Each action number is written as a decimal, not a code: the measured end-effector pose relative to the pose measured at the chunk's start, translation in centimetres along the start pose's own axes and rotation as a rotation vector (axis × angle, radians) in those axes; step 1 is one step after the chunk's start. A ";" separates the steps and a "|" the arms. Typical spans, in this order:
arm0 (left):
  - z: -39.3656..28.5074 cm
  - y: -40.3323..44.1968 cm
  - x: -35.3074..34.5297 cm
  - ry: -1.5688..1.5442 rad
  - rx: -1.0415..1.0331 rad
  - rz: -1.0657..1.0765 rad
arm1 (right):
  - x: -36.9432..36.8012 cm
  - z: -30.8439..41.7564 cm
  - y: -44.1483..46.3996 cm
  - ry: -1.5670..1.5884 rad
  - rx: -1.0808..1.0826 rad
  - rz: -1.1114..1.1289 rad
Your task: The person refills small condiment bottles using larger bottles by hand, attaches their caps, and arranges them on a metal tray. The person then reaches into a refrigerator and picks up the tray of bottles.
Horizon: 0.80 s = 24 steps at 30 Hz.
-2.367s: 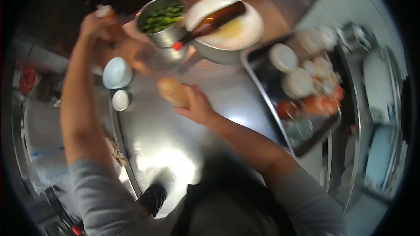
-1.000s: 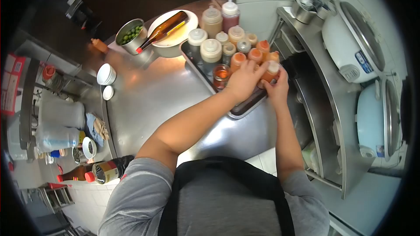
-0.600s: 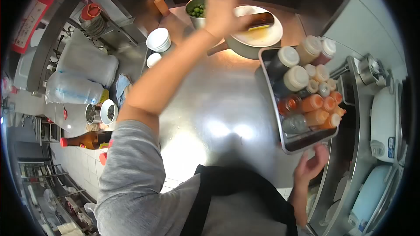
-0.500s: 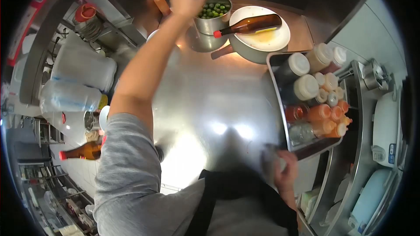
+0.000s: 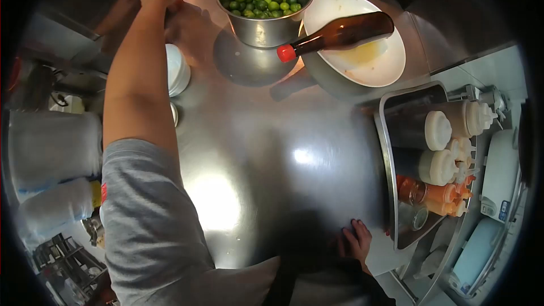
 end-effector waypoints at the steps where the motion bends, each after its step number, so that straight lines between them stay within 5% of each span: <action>1: 0.6 0.0 0.2 -0.005 0.036 0.093 | -0.1 -0.1 0.0 0.006 -0.001 0.019; 5: 2.0 0.3 -1.3 -0.189 -0.032 -0.056 | 0.2 0.1 0.3 0.019 -0.031 0.096; 7: -1.7 -3.0 5.9 -0.235 0.124 0.044 | 0.6 0.5 0.6 0.015 -0.038 0.101; 12: 1.1 0.2 7.3 -0.365 0.039 -0.007 | 1.7 1.0 0.6 0.051 -0.083 0.064; 14: -3.1 0.1 16.3 -0.145 -0.142 -0.096 | 2.2 0.7 0.1 0.086 -0.080 0.057; 18: -13.7 -2.3 33.8 -0.263 -0.328 -0.180 | 2.2 0.3 -0.8 0.135 -0.023 -0.042; 21: -24.5 -9.1 46.1 -0.696 -0.415 -0.271 | 2.6 0.1 -1.3 0.195 0.019 -0.074; 24: -37.5 -18.9 53.8 -1.176 -0.529 -0.055 | 3.2 0.1 -2.2 0.263 0.081 -0.069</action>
Point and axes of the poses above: each hand's wrist, its own y-axis towards the middle knuckle, its own x-axis out of the back of the hand, z = x × y, the point moved 9 cm from there along y, towards the middle knuckle, and after that the axes turned 12 degrees about -x, right-handed, at the moved point
